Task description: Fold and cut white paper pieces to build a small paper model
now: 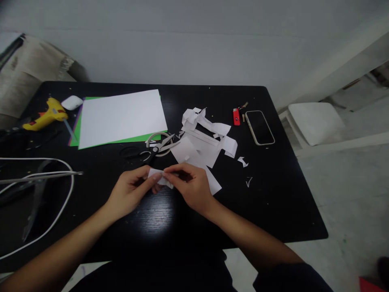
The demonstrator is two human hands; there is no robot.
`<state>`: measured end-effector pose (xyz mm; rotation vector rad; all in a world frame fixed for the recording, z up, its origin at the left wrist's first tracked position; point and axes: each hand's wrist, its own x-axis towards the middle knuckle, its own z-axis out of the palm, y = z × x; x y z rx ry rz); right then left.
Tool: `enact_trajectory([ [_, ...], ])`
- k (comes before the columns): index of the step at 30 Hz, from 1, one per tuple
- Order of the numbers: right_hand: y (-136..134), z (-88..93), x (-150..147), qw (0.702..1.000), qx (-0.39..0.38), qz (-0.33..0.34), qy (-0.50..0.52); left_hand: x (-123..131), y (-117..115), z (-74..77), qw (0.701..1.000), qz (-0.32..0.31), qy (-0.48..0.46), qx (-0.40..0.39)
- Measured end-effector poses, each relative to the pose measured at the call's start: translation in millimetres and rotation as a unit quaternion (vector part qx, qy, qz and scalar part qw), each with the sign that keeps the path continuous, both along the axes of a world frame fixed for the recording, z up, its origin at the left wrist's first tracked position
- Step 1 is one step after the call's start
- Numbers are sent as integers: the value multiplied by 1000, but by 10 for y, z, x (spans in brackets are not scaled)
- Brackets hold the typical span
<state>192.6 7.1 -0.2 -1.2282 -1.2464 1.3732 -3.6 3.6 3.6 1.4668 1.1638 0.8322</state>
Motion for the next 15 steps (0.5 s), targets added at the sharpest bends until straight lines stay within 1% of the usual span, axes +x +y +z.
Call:
enact_trajectory([
  [5,9,8,11,1000,0,8,0,-8,-13,13,1000,9,9,11],
  [9,11,-4,19,1000,1,13,8,0,-7,5,1000,10,-3,1],
  [12,14,-15,23,1000,1,19,11,-4,-2,-19,1000,-1,-7,-13],
  [15,15,-27,24,1000,-1,27,7,-22,2,-46,1000,-17,13,-22],
])
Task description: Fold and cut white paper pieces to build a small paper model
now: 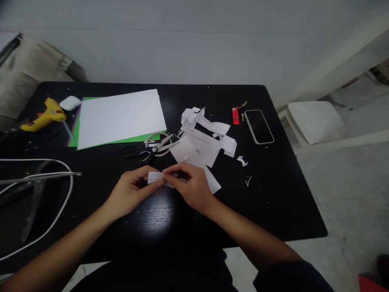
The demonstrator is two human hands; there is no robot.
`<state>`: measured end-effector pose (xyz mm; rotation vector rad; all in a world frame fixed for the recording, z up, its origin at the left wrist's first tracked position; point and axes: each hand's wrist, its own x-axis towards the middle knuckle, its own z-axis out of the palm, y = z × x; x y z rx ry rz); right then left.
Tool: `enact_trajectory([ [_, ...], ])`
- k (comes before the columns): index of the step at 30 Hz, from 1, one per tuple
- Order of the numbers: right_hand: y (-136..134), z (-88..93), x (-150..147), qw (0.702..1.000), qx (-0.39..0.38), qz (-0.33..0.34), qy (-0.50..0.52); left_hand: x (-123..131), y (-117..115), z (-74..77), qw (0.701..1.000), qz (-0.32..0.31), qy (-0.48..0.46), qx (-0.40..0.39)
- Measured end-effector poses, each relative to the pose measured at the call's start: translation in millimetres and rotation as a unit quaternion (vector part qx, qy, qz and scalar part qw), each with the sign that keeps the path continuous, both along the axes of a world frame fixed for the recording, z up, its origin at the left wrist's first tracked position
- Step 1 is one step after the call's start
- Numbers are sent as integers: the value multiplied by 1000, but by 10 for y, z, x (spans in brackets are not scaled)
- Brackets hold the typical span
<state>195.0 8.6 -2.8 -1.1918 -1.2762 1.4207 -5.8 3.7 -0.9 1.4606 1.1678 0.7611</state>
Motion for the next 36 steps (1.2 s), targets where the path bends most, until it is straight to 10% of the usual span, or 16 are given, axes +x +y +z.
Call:
enact_trajectory([
  [24,-19,-35,-19,1000,-7,4,-17,38,-30,-78,998,28,-22,-45],
  [29,37,-32,-23,997,-58,-39,40,-98,54,-19,995,37,59,70],
  [36,93,-23,-22,983,-128,-68,115,-356,292,53,857,72,440,259],
])
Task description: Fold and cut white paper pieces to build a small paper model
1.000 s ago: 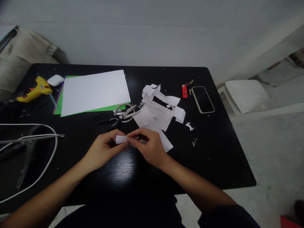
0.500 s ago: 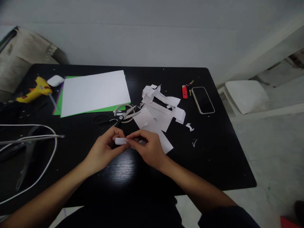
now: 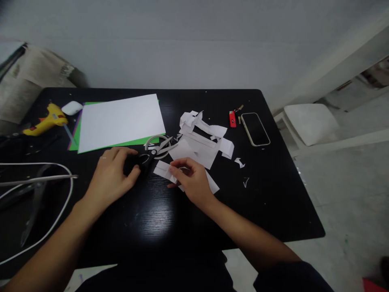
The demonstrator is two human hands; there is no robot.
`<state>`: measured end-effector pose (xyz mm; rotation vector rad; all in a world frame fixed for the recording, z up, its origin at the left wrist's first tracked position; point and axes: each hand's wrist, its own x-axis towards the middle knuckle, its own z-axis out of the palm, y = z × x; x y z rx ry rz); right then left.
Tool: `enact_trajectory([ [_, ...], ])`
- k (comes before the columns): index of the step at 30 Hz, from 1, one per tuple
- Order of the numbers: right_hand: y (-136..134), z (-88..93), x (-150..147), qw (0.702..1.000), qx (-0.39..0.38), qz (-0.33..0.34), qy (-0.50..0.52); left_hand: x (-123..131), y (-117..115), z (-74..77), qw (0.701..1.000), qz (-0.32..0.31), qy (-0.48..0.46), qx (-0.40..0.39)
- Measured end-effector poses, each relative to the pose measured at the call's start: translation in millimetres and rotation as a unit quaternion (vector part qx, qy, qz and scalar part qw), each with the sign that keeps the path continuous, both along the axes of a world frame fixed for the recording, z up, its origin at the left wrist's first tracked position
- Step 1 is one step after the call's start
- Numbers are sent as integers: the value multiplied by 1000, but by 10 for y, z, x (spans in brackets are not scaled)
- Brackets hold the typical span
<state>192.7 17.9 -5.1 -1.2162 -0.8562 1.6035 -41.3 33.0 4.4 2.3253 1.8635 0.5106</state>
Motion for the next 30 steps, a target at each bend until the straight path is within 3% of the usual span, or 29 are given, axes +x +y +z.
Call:
enact_trajectory([
  [8,17,-22,31,999,-12,-7,52,-40,8,-58,994,-6,97,-46],
  [15,31,-30,71,999,-9,0,37,-24,37,-30,992,-1,100,-75],
  [22,70,-15,107,997,64,-29,34,-10,4,90,986,75,-41,-140],
  [30,97,53,133,997,44,-51,33,43,-92,43,948,41,-261,-178],
])
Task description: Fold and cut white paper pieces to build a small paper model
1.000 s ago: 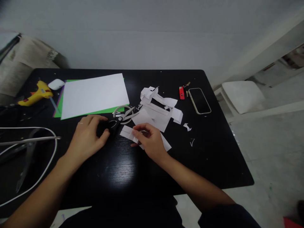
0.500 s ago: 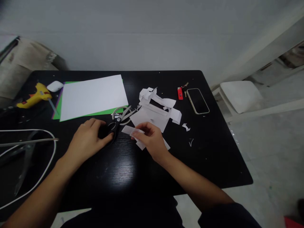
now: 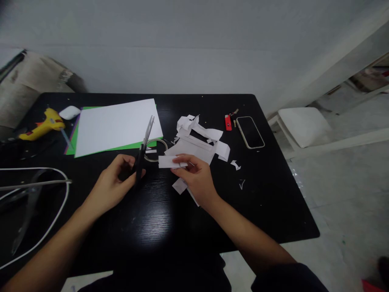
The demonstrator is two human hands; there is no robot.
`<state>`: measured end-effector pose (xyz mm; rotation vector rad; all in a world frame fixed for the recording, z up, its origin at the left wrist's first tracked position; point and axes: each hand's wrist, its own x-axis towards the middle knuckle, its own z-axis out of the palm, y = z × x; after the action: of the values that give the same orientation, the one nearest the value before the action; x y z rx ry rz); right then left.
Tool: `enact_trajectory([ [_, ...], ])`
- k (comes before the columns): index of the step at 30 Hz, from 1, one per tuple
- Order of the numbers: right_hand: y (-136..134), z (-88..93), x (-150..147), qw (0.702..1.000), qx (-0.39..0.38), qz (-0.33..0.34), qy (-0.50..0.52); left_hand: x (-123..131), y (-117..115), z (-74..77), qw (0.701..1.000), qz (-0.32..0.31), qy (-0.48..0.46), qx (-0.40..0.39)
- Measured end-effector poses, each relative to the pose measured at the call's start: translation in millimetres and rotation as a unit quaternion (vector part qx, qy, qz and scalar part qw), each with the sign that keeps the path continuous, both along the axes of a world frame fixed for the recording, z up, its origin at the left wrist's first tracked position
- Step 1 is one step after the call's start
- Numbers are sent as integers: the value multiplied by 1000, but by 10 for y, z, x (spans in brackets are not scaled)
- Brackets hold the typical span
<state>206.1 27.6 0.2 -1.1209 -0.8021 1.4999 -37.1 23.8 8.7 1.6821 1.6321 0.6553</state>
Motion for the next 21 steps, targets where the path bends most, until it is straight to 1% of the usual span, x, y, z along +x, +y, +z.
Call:
enact_trajectory([
  [5,1,52,13,999,-11,-11,28,43,-15,-46,1000,8,-7,7],
  [9,17,51,11,1000,-7,-28,10,65,-32,11,1000,1,11,7],
  [14,45,61,19,998,-37,-32,38,105,-57,86,999,-26,46,5],
  [17,58,70,23,995,-61,-20,73,115,-56,79,998,-27,52,4],
  [21,68,93,41,991,-73,-20,109,112,-49,49,998,-31,59,17],
])
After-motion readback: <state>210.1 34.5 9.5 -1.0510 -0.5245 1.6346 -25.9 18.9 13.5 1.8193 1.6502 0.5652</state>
